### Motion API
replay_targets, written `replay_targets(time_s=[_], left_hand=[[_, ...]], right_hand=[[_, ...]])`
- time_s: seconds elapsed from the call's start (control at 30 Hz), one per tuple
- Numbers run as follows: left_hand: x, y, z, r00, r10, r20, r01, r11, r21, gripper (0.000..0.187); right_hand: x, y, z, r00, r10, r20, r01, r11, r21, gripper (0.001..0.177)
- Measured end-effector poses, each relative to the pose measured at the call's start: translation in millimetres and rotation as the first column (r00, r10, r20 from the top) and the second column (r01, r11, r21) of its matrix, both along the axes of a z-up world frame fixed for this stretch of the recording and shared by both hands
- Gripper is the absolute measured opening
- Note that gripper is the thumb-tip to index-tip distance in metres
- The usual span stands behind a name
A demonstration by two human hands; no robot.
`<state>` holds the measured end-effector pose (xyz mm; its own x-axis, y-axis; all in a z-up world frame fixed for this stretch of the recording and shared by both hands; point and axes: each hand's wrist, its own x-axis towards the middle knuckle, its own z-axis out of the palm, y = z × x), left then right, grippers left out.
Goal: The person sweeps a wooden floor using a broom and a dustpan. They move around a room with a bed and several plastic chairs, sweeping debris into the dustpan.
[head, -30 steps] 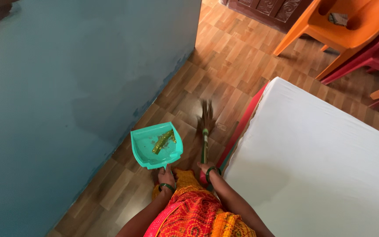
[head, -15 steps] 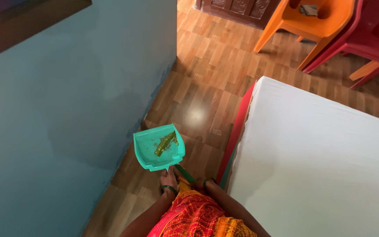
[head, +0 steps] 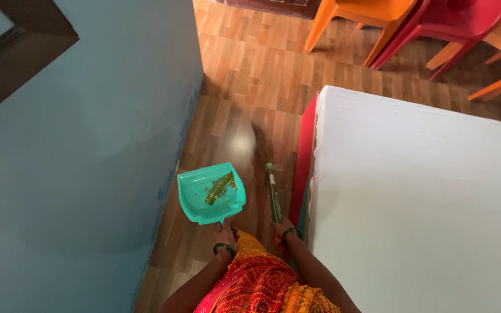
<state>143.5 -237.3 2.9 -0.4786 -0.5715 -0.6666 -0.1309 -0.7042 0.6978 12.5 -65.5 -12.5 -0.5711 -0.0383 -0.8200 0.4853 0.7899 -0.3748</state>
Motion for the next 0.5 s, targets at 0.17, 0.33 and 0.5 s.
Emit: replay_targets(time_s=[0.17, 0.33, 0.5], left_hand=[[-1.9, -17.6, -3.7, 0.999, -0.026, -0.021, 0.025, 0.999, -0.024, 0.032], [3.3, -38.5, -8.8, 0.998, -0.042, -0.050, 0.044, 0.998, 0.042, 0.031], [-3.1, -49.9, -9.4, 0.986, 0.063, -0.154, -0.054, 0.996, 0.066, 0.036]], right_hand=[[6.0, -7.6, -3.5, 0.970, -0.241, 0.011, 0.241, 0.970, -0.004, 0.082], [0.5, -23.5, -9.3, 0.866, -0.406, 0.291, 0.410, 0.911, 0.049, 0.078], [3.7, -54.0, -10.0, 0.921, -0.260, 0.289, 0.266, 0.964, 0.021, 0.075]])
